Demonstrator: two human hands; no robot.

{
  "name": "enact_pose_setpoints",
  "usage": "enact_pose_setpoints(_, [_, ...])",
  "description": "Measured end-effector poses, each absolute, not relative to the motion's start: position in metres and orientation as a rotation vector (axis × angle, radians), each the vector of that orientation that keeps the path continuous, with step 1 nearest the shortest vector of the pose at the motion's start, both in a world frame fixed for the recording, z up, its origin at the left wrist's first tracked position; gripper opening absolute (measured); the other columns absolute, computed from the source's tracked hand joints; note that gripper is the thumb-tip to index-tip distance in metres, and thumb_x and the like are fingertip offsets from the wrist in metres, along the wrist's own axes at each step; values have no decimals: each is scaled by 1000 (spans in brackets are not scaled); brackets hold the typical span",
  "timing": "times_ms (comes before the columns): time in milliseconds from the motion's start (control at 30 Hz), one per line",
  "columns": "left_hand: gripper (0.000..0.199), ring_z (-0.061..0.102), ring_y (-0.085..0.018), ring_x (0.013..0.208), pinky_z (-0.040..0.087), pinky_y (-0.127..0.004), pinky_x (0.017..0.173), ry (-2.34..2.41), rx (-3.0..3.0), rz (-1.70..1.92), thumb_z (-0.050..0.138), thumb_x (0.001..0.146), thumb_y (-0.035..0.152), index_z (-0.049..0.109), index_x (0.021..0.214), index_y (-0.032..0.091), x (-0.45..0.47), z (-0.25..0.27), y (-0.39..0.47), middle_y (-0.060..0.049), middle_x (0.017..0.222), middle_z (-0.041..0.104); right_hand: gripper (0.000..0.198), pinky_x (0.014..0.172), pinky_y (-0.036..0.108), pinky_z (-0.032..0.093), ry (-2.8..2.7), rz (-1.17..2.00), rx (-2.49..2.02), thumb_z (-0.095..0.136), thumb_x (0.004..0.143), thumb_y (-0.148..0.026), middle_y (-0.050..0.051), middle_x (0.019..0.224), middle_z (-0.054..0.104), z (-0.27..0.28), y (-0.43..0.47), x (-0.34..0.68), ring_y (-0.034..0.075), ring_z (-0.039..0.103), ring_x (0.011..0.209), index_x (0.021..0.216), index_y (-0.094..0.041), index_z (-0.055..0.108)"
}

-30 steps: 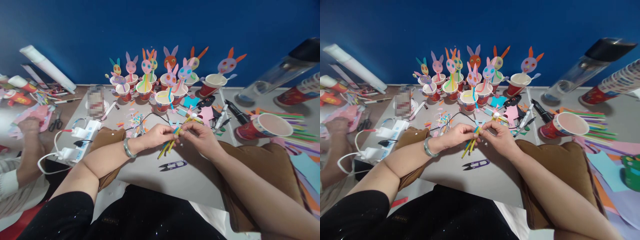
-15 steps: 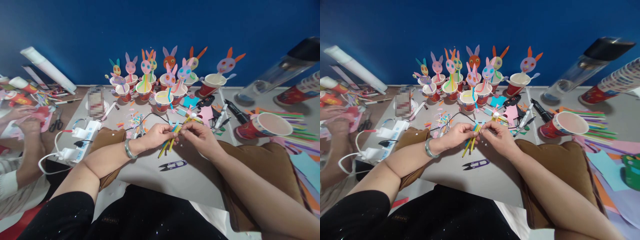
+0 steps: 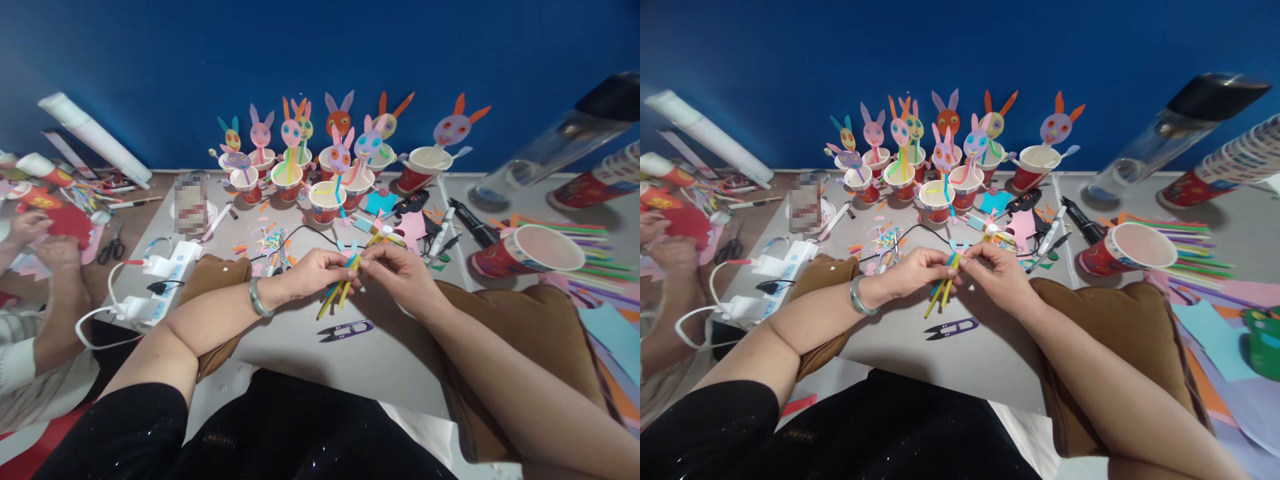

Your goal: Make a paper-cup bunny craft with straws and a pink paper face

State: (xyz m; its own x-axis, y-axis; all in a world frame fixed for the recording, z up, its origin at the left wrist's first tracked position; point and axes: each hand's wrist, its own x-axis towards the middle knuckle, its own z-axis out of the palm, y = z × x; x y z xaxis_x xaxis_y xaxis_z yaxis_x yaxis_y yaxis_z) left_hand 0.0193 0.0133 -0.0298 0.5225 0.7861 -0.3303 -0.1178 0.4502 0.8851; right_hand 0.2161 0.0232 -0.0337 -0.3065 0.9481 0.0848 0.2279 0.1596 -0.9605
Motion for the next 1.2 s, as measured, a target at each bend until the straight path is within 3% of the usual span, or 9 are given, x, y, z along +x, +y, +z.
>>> enact_pose_setpoints(333, [48,72,-16,66,58,-27,63,724,803,615,89,64,45,72,91,10,18,-24,11,-8,80,74,24,62,30,47,-1638,1371,-1048,73,80,-45,0,69,65,-27,28,220,15,57,62,82,-21,68])
enact_pose_setpoints(567, [44,72,-17,67,60,-31,63,642,768,571,88,67,42,71,93,11,16,-17,9,-7,80,74,37,75,37,55,-1584,1506,-932,77,77,-56,4,81,72,-27,29,223,21,67,77,96,-24,71])
enact_pose_setpoints(800, [46,72,-16,67,60,-29,65,605,799,577,87,69,44,72,97,11,14,-15,9,-8,80,74,37,79,36,56,-1594,1527,-841,78,79,-52,5,95,72,-22,29,223,20,68,85,100,-25,65])
enact_pose_setpoints(967, [42,71,-15,67,59,-29,66,578,852,623,85,73,43,72,95,10,12,-16,11,-9,83,75,43,71,33,58,-1554,1484,-845,80,77,-54,6,106,72,-20,29,221,18,68,81,86,-24,51])
enact_pose_setpoints(1200, [43,70,-14,67,58,-27,64,577,900,607,84,73,46,72,96,12,10,-11,11,-8,84,75,46,69,35,55,-1609,1287,-971,81,70,-62,9,99,74,-22,31,221,21,68,82,72,-22,56])
